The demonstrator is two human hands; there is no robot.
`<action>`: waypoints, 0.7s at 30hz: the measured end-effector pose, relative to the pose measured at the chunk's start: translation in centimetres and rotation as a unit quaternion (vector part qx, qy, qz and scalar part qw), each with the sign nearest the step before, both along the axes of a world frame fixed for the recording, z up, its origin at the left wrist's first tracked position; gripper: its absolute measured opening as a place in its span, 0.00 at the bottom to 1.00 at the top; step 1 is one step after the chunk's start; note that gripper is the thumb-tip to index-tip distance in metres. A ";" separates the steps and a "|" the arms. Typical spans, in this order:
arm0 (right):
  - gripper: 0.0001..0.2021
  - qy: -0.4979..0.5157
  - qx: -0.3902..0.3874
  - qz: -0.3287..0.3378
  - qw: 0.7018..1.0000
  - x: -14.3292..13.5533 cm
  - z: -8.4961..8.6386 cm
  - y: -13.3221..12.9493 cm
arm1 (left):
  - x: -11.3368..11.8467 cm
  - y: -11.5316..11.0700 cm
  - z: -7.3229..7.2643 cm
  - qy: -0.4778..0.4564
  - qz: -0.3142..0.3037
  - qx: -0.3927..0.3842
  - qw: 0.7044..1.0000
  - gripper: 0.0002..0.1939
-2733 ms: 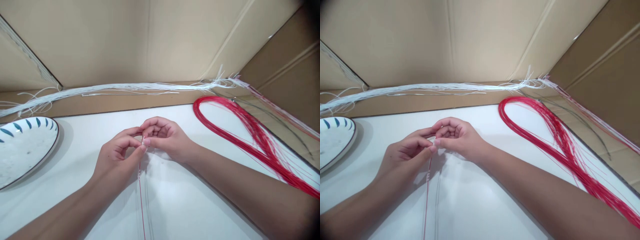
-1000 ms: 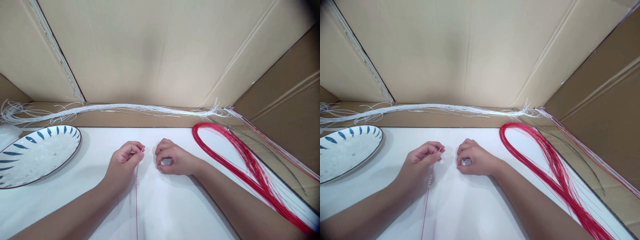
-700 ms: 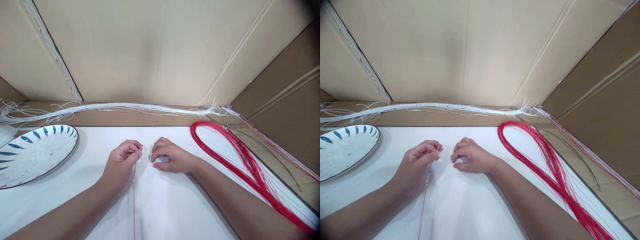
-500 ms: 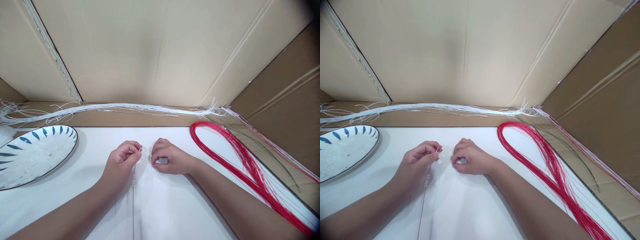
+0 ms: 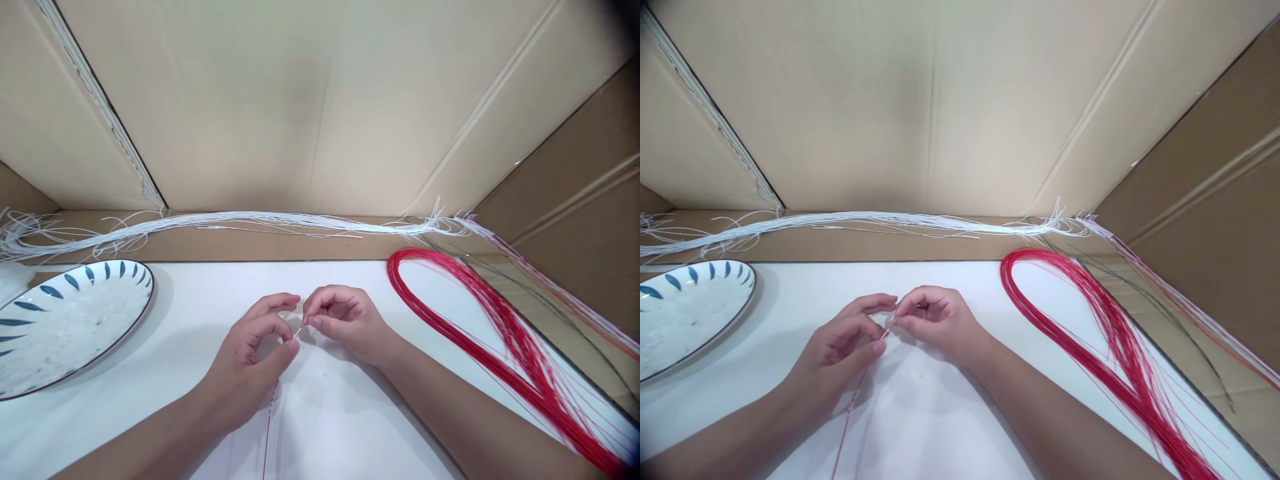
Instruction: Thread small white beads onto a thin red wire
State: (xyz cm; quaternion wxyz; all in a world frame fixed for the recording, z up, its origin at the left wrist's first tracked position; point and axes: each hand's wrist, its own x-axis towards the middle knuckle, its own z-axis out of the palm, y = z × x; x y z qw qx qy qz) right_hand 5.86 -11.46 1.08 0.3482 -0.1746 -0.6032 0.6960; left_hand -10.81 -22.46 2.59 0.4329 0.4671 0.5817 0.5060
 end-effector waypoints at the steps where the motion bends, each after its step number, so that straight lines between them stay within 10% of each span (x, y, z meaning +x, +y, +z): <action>1: 0.05 0.005 -0.017 0.009 1.000 -0.1 0.1 -0.1 | -0.1 0.0 0.0 0.004 -0.010 0.005 1.000 0.14; 21: 0.06 0.033 -0.132 0.054 0.989 -0.4 -0.1 -0.5 | -0.2 0.0 0.0 -0.008 -0.019 0.024 0.999 0.11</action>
